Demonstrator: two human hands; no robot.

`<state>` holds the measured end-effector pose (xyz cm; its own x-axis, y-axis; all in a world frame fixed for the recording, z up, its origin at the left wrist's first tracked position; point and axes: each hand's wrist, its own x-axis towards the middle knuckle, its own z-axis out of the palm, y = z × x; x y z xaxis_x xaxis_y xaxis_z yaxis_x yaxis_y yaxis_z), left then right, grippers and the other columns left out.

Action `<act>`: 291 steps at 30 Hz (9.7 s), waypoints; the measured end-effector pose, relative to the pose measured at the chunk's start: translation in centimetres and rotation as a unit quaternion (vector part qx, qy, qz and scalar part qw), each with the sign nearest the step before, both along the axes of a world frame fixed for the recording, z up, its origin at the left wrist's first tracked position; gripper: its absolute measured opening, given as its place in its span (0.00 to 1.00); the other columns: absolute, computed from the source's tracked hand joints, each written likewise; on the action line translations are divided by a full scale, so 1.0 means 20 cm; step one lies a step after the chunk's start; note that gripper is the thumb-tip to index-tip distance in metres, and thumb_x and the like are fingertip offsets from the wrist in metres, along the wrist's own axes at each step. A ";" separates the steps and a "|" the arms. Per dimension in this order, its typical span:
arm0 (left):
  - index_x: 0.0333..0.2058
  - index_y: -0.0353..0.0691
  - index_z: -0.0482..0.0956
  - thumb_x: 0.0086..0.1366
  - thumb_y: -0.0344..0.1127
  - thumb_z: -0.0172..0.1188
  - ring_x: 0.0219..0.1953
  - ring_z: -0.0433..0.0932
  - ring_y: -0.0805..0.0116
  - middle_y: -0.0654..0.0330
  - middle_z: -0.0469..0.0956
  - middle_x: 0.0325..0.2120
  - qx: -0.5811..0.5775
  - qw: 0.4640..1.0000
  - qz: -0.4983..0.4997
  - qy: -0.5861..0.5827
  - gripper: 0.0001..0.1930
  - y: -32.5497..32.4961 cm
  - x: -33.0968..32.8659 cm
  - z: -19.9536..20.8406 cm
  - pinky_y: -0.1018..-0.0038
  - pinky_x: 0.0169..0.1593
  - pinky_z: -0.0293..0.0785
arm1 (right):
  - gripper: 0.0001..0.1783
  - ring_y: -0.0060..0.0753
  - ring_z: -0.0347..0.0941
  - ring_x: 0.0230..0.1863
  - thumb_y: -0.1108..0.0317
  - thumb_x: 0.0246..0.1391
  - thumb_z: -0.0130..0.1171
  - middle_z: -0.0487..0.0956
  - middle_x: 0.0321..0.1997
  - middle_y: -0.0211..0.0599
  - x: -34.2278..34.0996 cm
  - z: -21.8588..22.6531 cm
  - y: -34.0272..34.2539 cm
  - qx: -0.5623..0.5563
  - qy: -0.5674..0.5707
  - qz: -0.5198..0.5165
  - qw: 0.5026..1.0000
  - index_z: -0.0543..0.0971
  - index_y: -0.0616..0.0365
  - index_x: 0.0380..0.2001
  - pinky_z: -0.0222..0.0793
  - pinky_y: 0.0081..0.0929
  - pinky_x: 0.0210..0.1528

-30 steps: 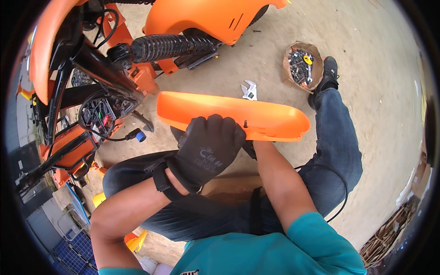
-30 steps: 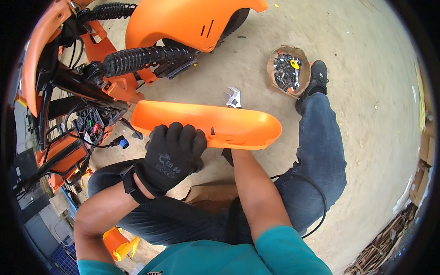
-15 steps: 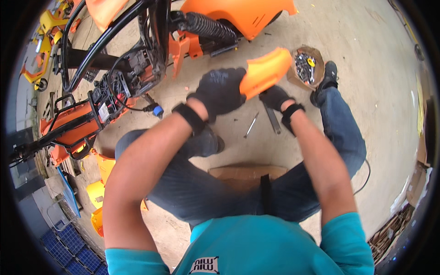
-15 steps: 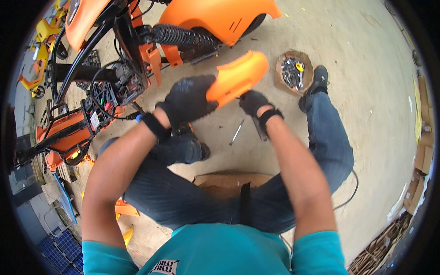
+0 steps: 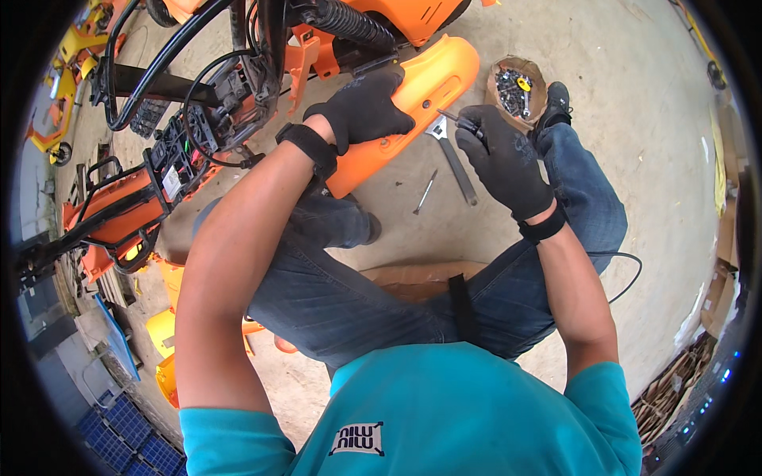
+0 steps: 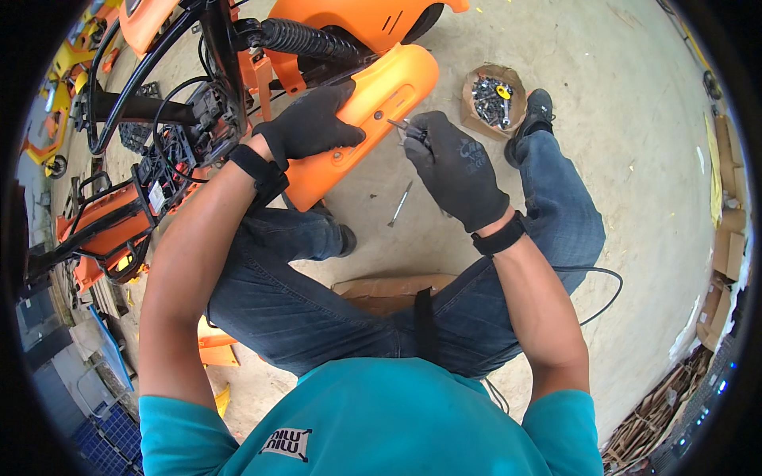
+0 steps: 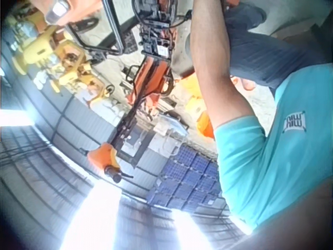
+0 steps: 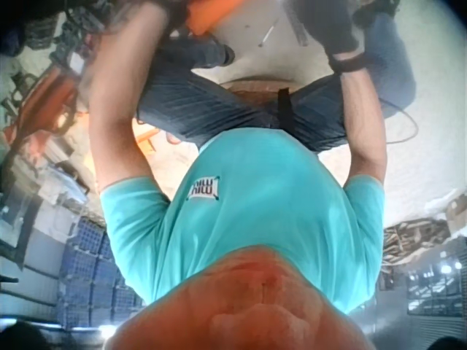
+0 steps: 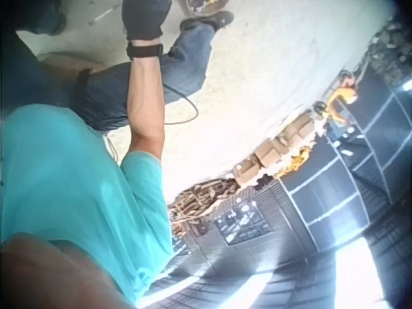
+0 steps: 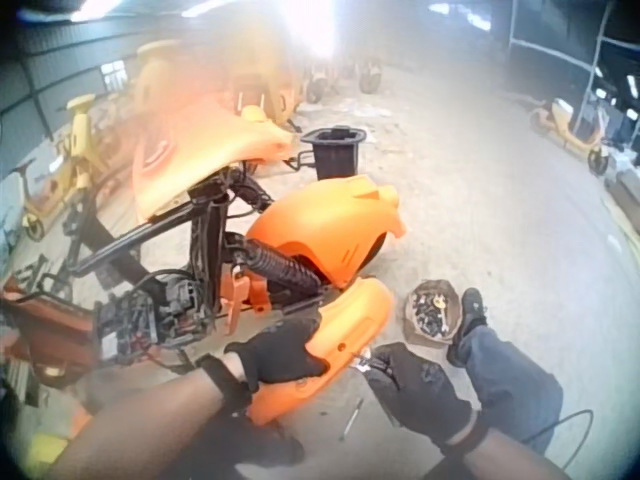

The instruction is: The person puts on black gloves and then attaches an orange plastic side panel to the frame of an orange electric scooter. They use a wrench to tighten a bolt and then use a screwdriver to secure the panel with screws.

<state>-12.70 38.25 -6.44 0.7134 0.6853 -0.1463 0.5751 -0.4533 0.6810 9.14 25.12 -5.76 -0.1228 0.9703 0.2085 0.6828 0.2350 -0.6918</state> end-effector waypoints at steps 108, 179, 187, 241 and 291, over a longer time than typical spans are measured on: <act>0.35 0.38 0.77 0.53 0.42 0.67 0.36 0.77 0.51 0.50 0.79 0.30 -0.050 0.986 -0.107 0.115 0.16 -0.09 0.02 -0.09 0.62 0.40 0.70 | 0.22 0.31 0.76 0.22 0.57 0.49 0.65 0.80 0.30 0.42 0.06 -0.26 0.24 -0.289 0.064 0.022 0.955 0.75 0.60 0.42 0.72 0.28 0.26; 0.36 0.38 0.75 0.50 0.42 0.63 0.38 0.80 0.50 0.49 0.79 0.32 0.215 0.942 0.088 0.242 0.18 -0.08 0.00 -0.06 0.58 0.40 0.75 | 0.13 0.37 0.79 0.21 0.62 0.60 0.54 0.79 0.26 0.44 -0.15 -0.28 0.22 -0.249 0.140 -0.113 0.952 0.72 0.64 0.33 0.74 0.30 0.25; 0.37 0.38 0.74 0.50 0.41 0.64 0.38 0.79 0.50 0.49 0.78 0.33 0.237 0.937 0.089 0.242 0.18 -0.08 0.00 -0.10 0.58 0.41 0.76 | 0.18 0.26 0.75 0.19 0.56 0.58 0.56 0.78 0.21 0.35 -0.13 -0.36 0.26 -0.324 0.252 -0.133 0.902 0.78 0.63 0.32 0.71 0.25 0.26; 0.37 0.37 0.76 0.56 0.29 0.56 0.29 0.81 0.60 0.53 0.76 0.29 0.339 0.870 0.124 0.336 0.09 0.19 0.12 -0.51 0.65 0.26 0.76 | 0.13 0.23 0.76 0.26 0.73 0.53 0.62 0.79 0.33 0.34 -0.25 -0.90 0.59 -0.279 0.479 -0.241 0.797 0.78 0.63 0.43 0.75 0.21 0.29; 0.39 0.39 0.77 0.59 0.32 0.55 0.34 0.80 0.62 0.56 0.76 0.31 0.339 0.871 0.180 0.307 0.09 0.26 0.10 -0.61 0.68 0.30 0.75 | 0.12 0.23 0.70 0.24 0.62 0.61 0.53 0.76 0.28 0.32 -0.32 -0.97 0.73 -0.124 0.249 -0.250 0.927 0.74 0.60 0.41 0.68 0.26 0.29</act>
